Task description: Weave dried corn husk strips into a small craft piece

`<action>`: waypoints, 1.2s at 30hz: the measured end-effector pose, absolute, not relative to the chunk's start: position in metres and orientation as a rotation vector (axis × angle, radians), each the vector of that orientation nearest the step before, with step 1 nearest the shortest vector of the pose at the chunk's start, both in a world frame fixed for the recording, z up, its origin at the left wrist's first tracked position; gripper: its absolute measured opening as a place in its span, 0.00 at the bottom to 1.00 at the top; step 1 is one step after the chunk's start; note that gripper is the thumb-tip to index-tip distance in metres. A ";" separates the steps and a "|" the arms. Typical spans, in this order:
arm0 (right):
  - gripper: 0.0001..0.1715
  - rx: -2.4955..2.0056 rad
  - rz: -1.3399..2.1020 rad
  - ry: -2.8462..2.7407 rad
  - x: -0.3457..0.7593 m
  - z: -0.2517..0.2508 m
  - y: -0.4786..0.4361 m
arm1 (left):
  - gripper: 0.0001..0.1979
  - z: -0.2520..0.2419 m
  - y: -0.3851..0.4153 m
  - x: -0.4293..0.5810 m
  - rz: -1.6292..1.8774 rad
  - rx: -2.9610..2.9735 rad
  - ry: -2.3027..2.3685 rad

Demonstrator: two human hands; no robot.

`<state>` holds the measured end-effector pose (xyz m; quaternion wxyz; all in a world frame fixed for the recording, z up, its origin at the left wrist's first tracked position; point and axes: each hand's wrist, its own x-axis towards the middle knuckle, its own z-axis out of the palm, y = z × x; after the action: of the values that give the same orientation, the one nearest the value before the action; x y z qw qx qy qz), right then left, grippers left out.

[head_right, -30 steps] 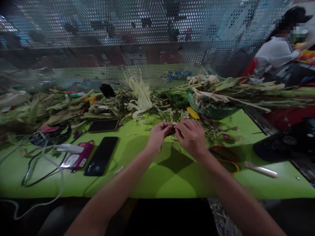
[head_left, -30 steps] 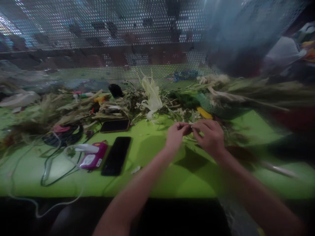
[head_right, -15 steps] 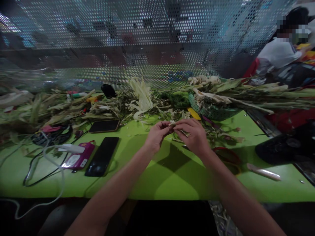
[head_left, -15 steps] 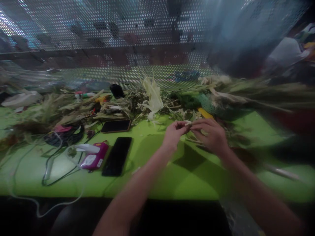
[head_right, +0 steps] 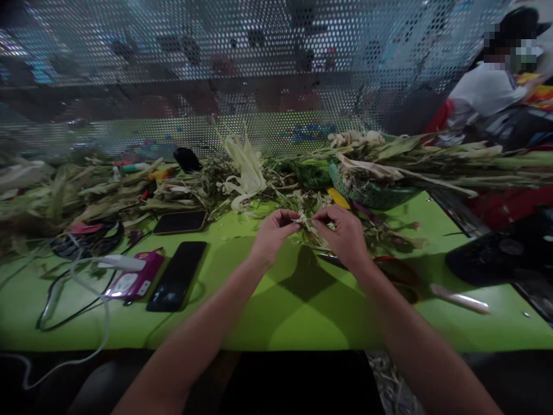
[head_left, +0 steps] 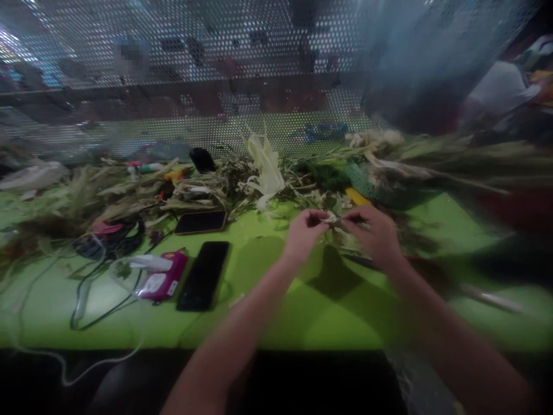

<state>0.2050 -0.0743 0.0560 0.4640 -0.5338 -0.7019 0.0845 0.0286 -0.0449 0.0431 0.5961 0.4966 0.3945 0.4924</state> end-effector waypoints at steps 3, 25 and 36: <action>0.03 -1.358 0.236 -1.652 0.208 0.058 -0.075 | 0.11 0.041 -0.043 0.028 1.136 1.152 0.909; 0.06 -1.353 0.650 -1.381 0.201 0.064 -0.074 | 0.17 0.051 -0.053 0.031 1.033 1.581 0.824; 0.14 -1.372 0.883 -1.416 0.196 0.060 -0.073 | 0.18 0.048 -0.050 0.030 1.082 1.521 0.863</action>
<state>0.1962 -0.0726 0.0599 0.4709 -0.5603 -0.5782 0.3605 0.0302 -0.0497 0.0480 0.5162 0.6335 0.3593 0.4506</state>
